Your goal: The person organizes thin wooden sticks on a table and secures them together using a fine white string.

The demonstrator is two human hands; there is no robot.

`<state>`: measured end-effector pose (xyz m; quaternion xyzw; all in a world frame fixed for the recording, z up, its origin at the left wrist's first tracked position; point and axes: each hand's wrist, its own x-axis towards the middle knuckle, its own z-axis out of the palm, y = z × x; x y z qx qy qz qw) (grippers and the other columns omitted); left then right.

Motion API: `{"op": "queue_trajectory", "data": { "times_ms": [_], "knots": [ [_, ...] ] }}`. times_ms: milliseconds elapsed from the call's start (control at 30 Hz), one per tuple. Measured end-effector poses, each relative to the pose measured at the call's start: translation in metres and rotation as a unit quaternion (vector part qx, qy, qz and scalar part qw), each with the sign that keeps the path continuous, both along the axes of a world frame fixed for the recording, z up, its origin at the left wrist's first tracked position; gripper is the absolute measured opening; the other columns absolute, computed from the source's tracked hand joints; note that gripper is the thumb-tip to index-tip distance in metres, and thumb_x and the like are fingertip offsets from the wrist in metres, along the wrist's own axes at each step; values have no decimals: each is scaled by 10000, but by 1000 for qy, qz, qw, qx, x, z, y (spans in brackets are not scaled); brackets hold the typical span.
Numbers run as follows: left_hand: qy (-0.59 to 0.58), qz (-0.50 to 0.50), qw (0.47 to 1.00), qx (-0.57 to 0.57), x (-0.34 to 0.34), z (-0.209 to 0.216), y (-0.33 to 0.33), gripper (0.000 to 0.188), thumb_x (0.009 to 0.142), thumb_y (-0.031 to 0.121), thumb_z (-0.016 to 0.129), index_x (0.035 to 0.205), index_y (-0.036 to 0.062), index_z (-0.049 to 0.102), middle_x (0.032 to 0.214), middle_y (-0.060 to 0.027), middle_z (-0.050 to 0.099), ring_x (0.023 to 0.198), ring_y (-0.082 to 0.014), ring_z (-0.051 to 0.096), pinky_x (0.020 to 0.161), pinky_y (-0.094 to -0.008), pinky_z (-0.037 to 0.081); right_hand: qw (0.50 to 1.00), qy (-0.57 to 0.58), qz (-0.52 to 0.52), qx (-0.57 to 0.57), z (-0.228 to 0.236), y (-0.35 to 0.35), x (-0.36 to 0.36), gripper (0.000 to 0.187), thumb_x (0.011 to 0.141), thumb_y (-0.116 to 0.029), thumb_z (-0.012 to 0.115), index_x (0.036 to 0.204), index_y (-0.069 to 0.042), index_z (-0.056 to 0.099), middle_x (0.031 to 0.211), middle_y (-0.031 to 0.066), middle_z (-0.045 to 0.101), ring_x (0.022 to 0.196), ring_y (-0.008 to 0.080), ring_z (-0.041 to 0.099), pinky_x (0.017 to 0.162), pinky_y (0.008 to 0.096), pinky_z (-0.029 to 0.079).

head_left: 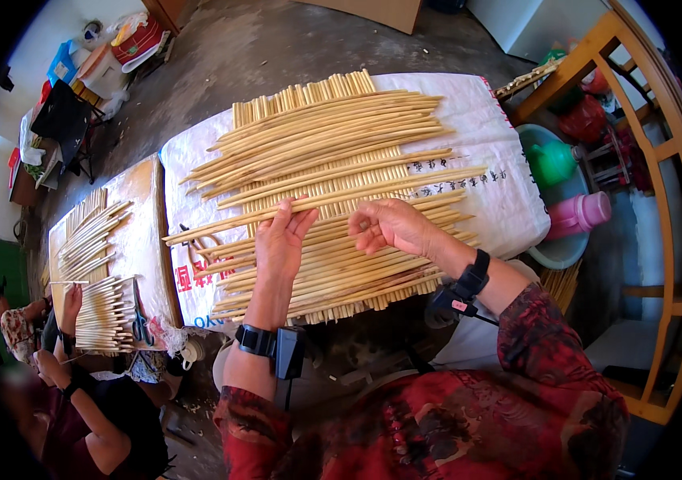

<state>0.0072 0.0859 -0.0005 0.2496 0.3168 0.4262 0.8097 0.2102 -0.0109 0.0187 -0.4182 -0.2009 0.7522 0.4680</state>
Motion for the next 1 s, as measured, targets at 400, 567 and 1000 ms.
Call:
{"op": "queue_trajectory", "data": {
  "times_ms": [400, 567, 1000],
  "knots": [
    [16, -32, 999, 6, 3, -2, -3, 207, 909, 141, 519, 1009, -39, 536, 1042, -196, 592, 914, -260, 609, 835, -364, 528, 480, -736, -7, 477, -4, 24, 3, 400, 755, -151, 639, 1134, -76, 537, 801, 69, 547, 709, 231, 559, 625, 323, 486],
    [11, -19, 1000, -13, 0, -8, -1, 211, 905, 145, 526, 991, -48, 535, 996, -190, 606, 868, -255, 623, 817, -387, 537, 486, -749, 43, 448, -4, 27, 2, 292, 806, -191, 585, 1071, -78, 542, 760, 63, 546, 725, 221, 581, 592, 330, 493],
    [421, -155, 830, 331, -2, -1, -22, 164, 871, 123, 551, 947, -12, 606, 843, -133, 631, 763, -247, 607, 668, -322, 480, 509, -743, 120, 418, -24, 33, 17, 213, 843, -198, 527, 1028, -93, 543, 775, 79, 539, 756, 246, 577, 627, 348, 496]
  ]
}}
